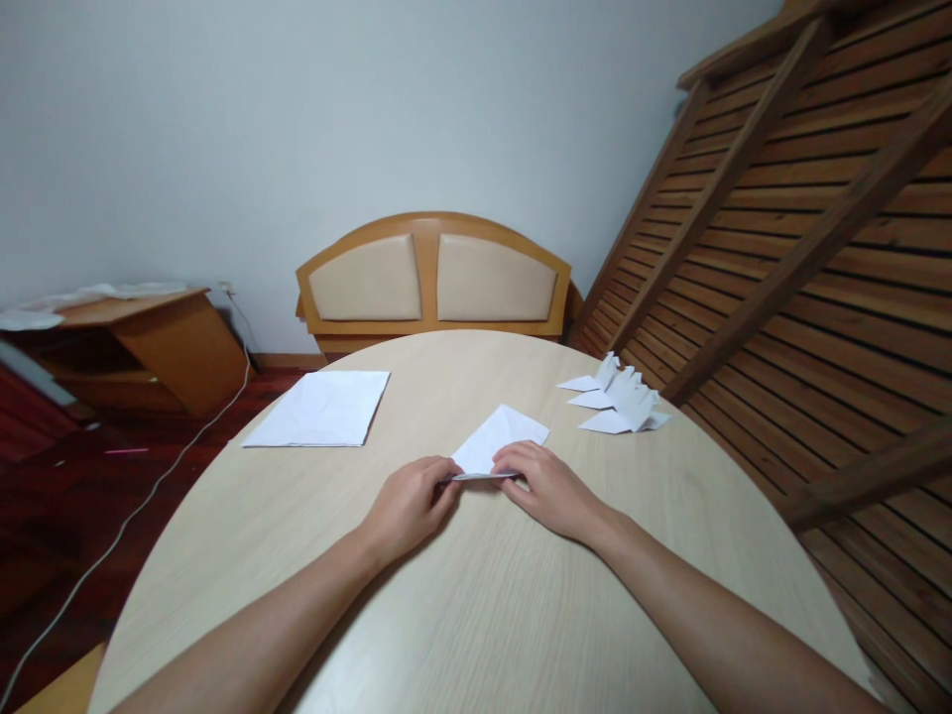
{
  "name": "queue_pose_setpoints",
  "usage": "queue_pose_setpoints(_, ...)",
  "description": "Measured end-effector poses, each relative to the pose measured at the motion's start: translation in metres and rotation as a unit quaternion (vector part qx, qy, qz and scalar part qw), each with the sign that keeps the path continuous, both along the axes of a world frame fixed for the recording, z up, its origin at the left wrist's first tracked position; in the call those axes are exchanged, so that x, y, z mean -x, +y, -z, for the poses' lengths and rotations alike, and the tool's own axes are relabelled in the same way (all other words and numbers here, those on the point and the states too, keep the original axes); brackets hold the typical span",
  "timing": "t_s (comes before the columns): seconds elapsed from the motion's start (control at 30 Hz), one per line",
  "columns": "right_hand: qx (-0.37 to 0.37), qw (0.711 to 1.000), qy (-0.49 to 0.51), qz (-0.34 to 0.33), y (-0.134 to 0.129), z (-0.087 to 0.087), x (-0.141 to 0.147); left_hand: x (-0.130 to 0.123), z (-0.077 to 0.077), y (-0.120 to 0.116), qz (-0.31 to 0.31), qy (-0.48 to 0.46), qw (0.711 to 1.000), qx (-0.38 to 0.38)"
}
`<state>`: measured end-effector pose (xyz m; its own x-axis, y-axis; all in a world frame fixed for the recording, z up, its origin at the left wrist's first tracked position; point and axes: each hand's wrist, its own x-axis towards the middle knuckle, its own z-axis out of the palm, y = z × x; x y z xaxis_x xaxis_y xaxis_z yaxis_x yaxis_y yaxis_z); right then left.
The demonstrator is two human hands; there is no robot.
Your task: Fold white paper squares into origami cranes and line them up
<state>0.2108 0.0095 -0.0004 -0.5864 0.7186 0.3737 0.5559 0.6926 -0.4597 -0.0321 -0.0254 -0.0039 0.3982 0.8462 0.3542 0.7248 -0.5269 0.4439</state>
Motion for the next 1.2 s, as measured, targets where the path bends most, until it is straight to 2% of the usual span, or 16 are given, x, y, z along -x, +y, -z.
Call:
queue_pose_setpoints(0.2, 0.014, 1.000, 0.015, 0.019, -0.002, -0.006, 0.007, 0.002, -0.003, -0.001, -0.036, -0.013, 0.999, 0.015)
queue_pose_setpoints(0.4, -0.003, 0.999, 0.050, 0.008, -0.005, -0.009, 0.009, 0.007, -0.004, -0.002, -0.043, -0.082, 0.996, 0.019)
queue_pose_setpoints(0.63, -0.085, 0.994, 0.069, -0.008, -0.006, -0.011, 0.003, 0.012, -0.005, -0.004, 0.026, -0.128, 0.991, -0.032)
queue_pose_setpoints(0.8, -0.112, 0.989, 0.087, -0.031, -0.008, -0.012, 0.001, 0.012, -0.004, -0.007, 0.032, -0.171, 0.983, -0.055)
queue_pose_setpoints(1.03, -0.125, 0.986, 0.088, -0.063, -0.008, -0.017, -0.003, 0.012, -0.002, -0.010, 0.040, -0.190, 0.978, -0.073)
queue_pose_setpoints(1.2, -0.165, 0.978, 0.096, -0.088, -0.005, -0.019, -0.004, 0.012, -0.005, -0.012, 0.054, -0.188, 0.978, -0.077)
